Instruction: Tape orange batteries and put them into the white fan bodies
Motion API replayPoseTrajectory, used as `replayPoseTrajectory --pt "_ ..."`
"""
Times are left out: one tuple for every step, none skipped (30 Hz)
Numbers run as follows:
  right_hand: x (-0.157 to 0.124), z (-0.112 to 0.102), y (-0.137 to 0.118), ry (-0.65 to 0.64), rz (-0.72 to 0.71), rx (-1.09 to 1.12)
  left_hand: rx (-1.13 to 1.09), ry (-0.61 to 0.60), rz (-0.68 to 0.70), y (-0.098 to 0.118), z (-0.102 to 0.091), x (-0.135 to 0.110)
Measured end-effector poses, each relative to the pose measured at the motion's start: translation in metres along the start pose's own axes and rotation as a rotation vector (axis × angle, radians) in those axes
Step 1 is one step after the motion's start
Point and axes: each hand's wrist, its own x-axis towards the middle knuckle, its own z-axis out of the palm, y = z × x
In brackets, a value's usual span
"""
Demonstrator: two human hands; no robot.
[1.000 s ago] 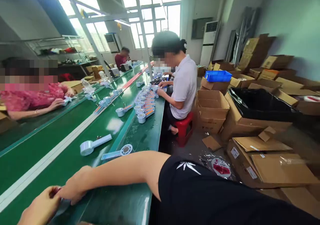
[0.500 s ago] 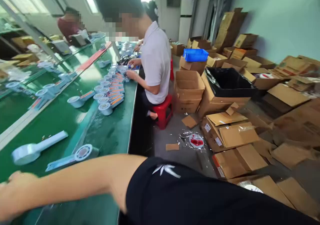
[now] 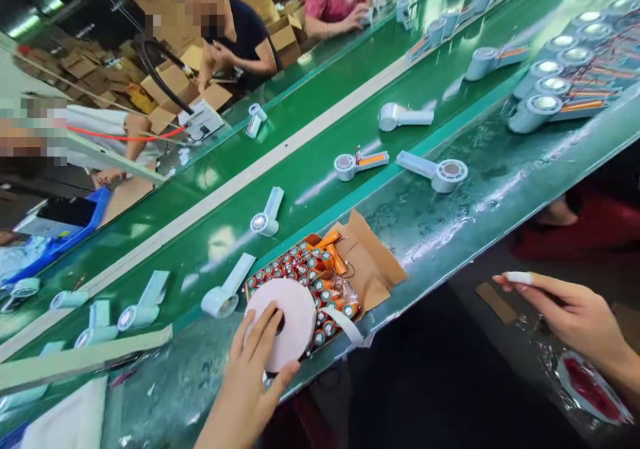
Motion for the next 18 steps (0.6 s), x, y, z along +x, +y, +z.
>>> replayPoseTrajectory --pt "-0.003 0.003 -0.005 -0.019 -0.020 0.017 0.022 0.002 0.003 0.001 0.003 -0.011" --pt "0.000 0.011 -0.017 -0.063 -0.076 0.044 0.034 0.015 0.013 0.003 0.003 -0.017" --pt "0.006 0.022 -0.036 -0.134 -0.138 0.070 0.035 0.036 0.032 0.005 0.001 -0.018" --pt "0.015 0.036 -0.058 -0.214 -0.187 0.101 0.031 0.069 0.057 0.009 -0.003 -0.016" --pt "0.025 0.051 -0.082 -0.298 -0.216 0.130 0.028 0.118 0.074 0.013 -0.008 -0.013" --pt "0.033 0.067 -0.107 -0.403 -0.223 0.171 0.031 0.190 0.081 0.019 -0.015 -0.009" --pt "0.038 0.081 -0.131 -0.523 -0.216 0.223 0.039 0.269 0.079 0.025 -0.022 -0.007" --pt "0.039 0.094 -0.153 -0.653 -0.207 0.275 0.050 0.349 0.074 0.031 -0.028 -0.005" --pt "0.037 0.107 -0.171 -0.788 -0.200 0.323 0.061 0.419 0.073 0.036 -0.032 -0.004" --pt "0.031 0.118 -0.185 -0.908 -0.213 0.355 0.063 0.470 0.073 0.041 -0.035 -0.004" --pt "0.023 0.127 -0.194 -1.010 -0.256 0.370 0.048 0.509 0.062 0.044 -0.035 -0.004" --pt "0.014 0.136 -0.199 -1.090 -0.327 0.368 0.000 0.555 0.018 0.046 -0.032 -0.004" --pt "0.004 0.144 -0.199 -1.149 -0.420 0.338 -0.072 0.614 -0.063 0.047 -0.028 -0.003" --pt "-0.004 0.150 -0.196 -1.188 -0.513 0.274 -0.152 0.681 -0.166 0.047 -0.023 -0.002" --pt "-0.011 0.153 -0.191 -1.210 -0.582 0.183 -0.240 0.755 -0.287 0.047 -0.017 -0.001" --pt "-0.015 0.155 -0.184 -1.220 -0.618 0.092 -0.330 0.835 -0.412 0.047 -0.010 0.001" --pt "-0.015 0.155 -0.178 -1.228 -0.615 0.025 -0.422 0.903 -0.523 0.047 -0.003 0.002" --pt "-0.012 0.153 -0.173 -1.219 -0.582 -0.006 -0.508 0.950 -0.611 0.047 0.004 0.003"
